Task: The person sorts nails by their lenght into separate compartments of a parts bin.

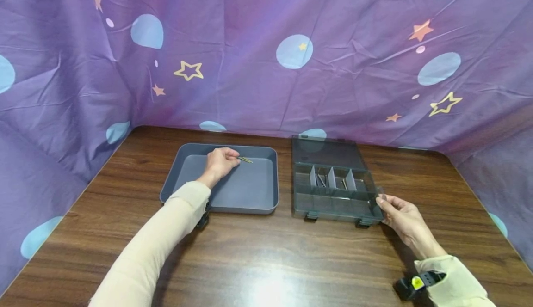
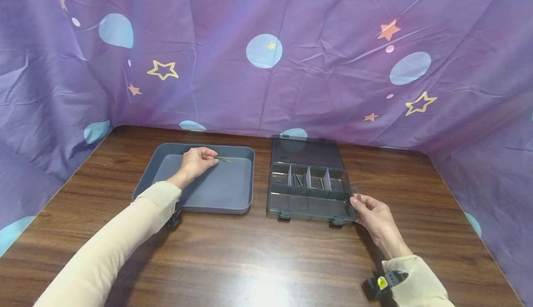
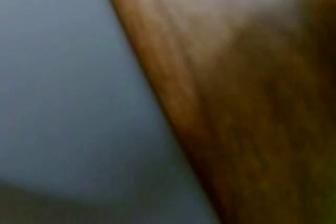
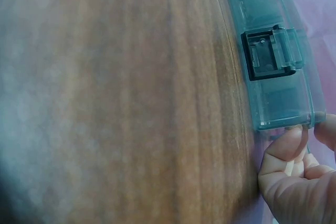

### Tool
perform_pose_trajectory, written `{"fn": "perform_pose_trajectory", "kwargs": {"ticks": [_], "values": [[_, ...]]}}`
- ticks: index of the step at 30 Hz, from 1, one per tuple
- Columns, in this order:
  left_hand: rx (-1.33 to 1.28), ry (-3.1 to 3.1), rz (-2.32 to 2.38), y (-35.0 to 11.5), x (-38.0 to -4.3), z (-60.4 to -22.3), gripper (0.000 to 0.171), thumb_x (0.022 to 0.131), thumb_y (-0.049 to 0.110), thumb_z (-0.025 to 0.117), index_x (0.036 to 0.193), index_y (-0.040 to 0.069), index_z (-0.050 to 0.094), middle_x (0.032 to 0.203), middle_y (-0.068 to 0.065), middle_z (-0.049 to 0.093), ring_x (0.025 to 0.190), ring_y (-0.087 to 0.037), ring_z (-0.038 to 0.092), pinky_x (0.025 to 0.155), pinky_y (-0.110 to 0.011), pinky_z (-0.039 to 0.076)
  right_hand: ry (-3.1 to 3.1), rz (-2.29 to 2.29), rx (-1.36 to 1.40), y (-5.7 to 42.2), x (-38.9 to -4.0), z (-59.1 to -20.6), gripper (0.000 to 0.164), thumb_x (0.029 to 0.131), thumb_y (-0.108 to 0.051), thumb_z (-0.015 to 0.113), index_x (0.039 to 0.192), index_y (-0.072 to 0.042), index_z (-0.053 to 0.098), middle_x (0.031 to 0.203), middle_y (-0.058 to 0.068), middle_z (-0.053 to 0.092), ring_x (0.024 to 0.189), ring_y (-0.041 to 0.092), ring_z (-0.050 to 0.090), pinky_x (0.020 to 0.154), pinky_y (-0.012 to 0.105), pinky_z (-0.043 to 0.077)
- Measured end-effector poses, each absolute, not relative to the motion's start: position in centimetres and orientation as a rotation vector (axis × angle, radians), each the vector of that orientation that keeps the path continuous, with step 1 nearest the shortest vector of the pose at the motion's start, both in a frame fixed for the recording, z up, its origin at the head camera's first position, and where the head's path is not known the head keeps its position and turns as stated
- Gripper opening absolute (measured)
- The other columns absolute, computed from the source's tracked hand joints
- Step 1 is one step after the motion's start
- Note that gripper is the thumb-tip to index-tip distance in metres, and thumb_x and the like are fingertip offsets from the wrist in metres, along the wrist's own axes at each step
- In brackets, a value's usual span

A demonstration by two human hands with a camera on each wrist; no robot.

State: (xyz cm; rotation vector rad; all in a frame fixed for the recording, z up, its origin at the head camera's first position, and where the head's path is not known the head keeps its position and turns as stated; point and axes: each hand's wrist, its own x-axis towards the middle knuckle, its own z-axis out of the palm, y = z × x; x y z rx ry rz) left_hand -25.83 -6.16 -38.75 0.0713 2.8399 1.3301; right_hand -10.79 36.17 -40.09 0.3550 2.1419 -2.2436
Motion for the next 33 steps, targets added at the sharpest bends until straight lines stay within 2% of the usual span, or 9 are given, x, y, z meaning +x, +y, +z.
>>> {"fn": "perform_pose_trajectory", "kwargs": {"ticks": [24, 33], "values": [[0.122, 2.966, 1.198, -5.78, -26.17, -39.45, 0.02, 0.081, 0.012, 0.072, 0.101, 0.009, 0.072, 0.094, -0.007, 0.073, 0.088, -0.021, 0.068, 0.085, -0.036, 0.048, 2.153, -2.249, 0.363, 36.11, -10.79, -40.14, 0.018, 0.094, -0.012, 0.057, 0.081, -0.022, 0.065, 0.075, -0.014, 0.062, 0.065, -0.002, 0.055, 0.058, 0.017, 0.045], [0.153, 2.997, 1.149, -5.85, -26.05, -39.48, 0.014, 0.08, 0.014, 0.072, 0.093, 0.009, 0.073, 0.089, -0.005, 0.074, 0.084, -0.021, 0.068, 0.082, -0.036, 0.048, 2.147, -2.262, 0.349, 36.16, -10.78, -40.26, 0.019, 0.094, -0.011, 0.057, 0.08, -0.023, 0.066, 0.076, -0.014, 0.063, 0.065, -0.001, 0.057, 0.058, 0.017, 0.046]]}}
